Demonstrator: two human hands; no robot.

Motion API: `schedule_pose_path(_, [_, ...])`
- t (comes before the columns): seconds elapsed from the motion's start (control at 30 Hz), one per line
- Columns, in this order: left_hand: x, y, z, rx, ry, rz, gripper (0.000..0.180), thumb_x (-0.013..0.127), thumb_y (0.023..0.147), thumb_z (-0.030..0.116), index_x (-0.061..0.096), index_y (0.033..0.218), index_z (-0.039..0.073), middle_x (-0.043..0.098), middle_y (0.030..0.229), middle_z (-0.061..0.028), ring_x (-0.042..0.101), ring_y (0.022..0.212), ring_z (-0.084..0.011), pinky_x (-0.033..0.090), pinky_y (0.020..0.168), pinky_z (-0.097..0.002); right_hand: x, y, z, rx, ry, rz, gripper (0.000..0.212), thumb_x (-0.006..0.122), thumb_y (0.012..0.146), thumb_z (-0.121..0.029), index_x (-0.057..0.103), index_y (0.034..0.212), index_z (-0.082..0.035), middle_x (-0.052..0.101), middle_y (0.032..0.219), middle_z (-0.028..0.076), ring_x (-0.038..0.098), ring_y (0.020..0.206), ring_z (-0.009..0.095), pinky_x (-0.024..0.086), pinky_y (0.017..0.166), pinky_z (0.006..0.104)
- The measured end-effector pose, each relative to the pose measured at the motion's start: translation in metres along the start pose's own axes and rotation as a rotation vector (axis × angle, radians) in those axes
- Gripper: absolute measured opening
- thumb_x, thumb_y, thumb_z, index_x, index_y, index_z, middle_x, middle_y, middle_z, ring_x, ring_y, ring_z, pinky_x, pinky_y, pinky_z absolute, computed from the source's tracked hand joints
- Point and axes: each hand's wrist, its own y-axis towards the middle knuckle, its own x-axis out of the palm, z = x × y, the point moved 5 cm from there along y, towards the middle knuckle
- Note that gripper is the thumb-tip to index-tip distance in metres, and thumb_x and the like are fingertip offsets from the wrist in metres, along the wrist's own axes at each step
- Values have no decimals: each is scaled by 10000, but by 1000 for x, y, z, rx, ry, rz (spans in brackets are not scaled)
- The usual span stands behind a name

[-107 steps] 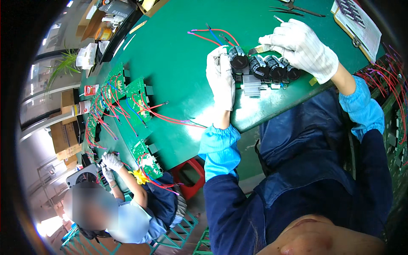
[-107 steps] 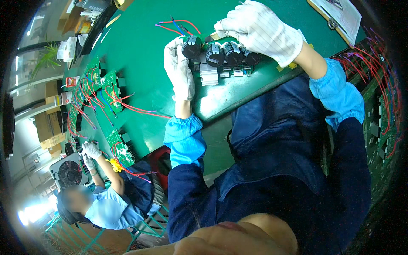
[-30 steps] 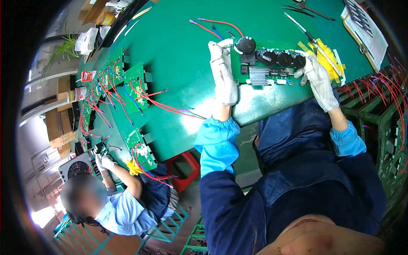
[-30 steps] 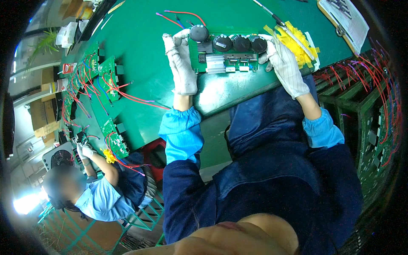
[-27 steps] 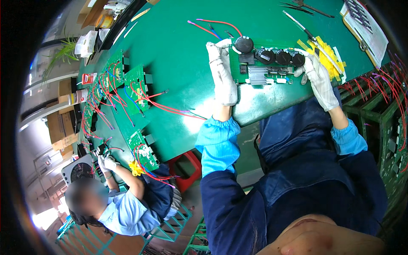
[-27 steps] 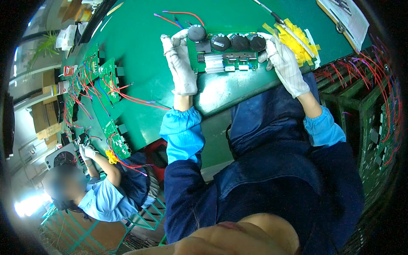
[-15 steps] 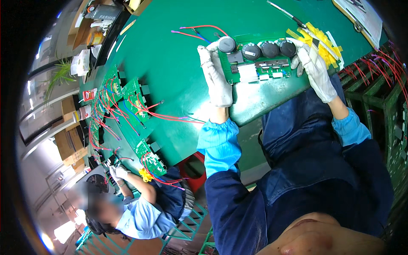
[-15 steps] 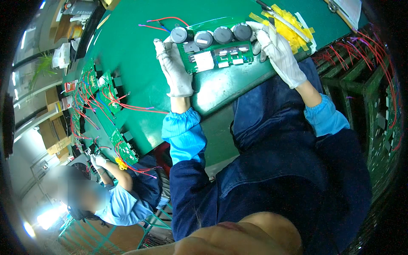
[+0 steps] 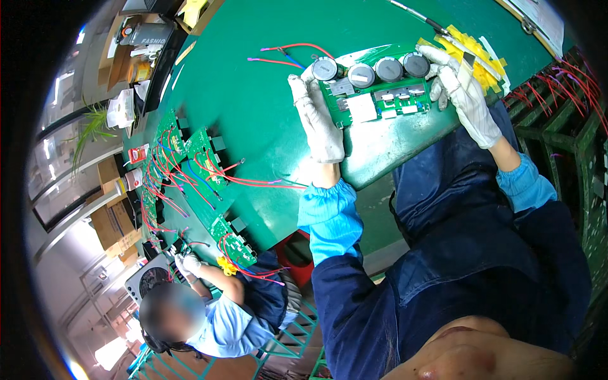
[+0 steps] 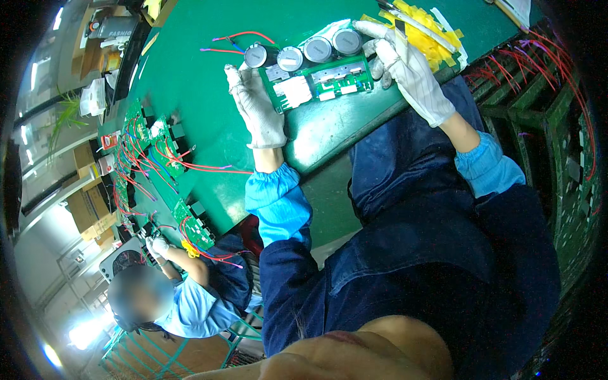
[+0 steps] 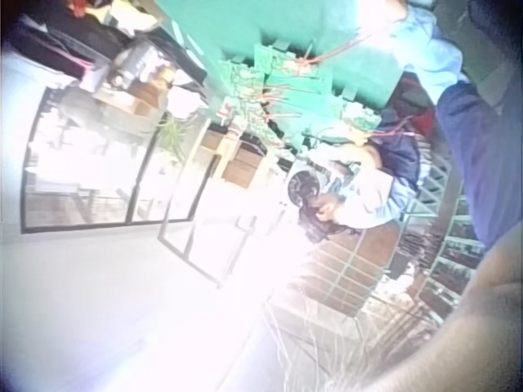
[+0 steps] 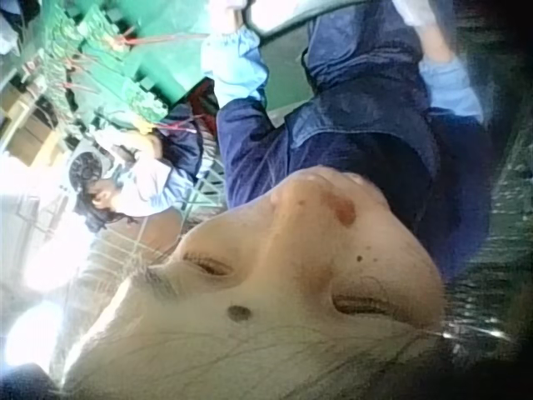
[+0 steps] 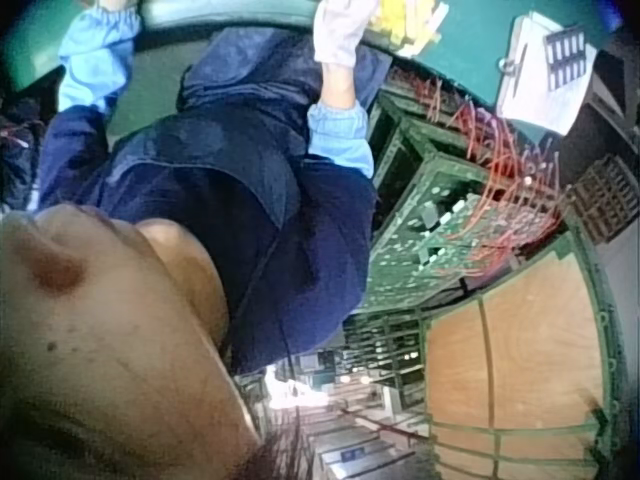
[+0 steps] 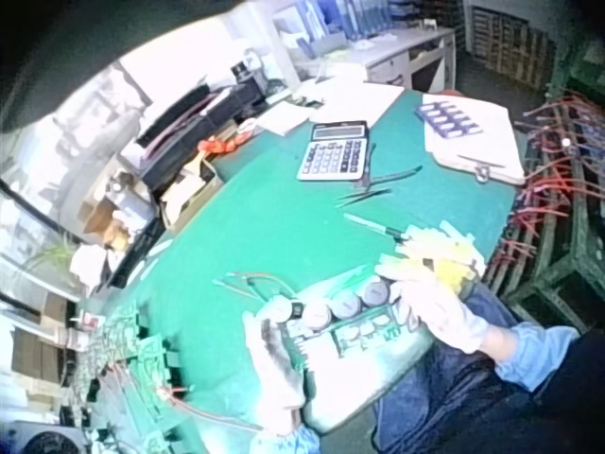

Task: Manually assemble and connect components on a green printed circuit board including capacitors and wires.

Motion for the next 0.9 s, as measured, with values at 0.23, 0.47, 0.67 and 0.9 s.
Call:
schedule_pose_path(0.23, [10, 3, 16, -92, -92, 18, 545, 214, 1060, 383, 282, 1435, -7, 371, 1443, -123, 337, 1368, -216, 184, 1187, -360, -1, -1, 2, -20, -34, 11, 424, 400, 1035, -325, 502, 1378, -99, 591, 805, 19, 510, 642, 44, 432, 562, 183])
schedule_pose_path(0.47, [5, -6, 7, 40, 111, 19, 573, 220, 1052, 405, 265, 1448, -6, 363, 1451, -122, 319, 1380, -238, 164, 1191, -380, 0, 0, 4, -32, 11, -3, 439, 388, 1031, -347, 507, 1371, -96, 575, 791, 17, 511, 660, 53, 438, 601, 194])
schedule_pose_path(0.67, [8, -1, 8, 133, -38, 123, 523, 342, 1024, 491, 555, 1232, 61, 576, 1230, -63, 492, 1193, -166, 291, 1098, -329, -2, 0, 9, -18, -9, -2, 435, 390, 1027, -348, 511, 1374, -114, 566, 768, 22, 511, 649, 64, 439, 607, 202])
schedule_pose_path(0.9, [5, -4, 7, 134, -35, 135, 478, 357, 1028, 474, 564, 1229, 93, 580, 1224, -40, 500, 1175, -142, 303, 1082, -319, 1, -1, 8, -36, -76, 19, 435, 393, 1025, -354, 510, 1378, -127, 557, 748, 12, 512, 639, 68, 438, 602, 211])
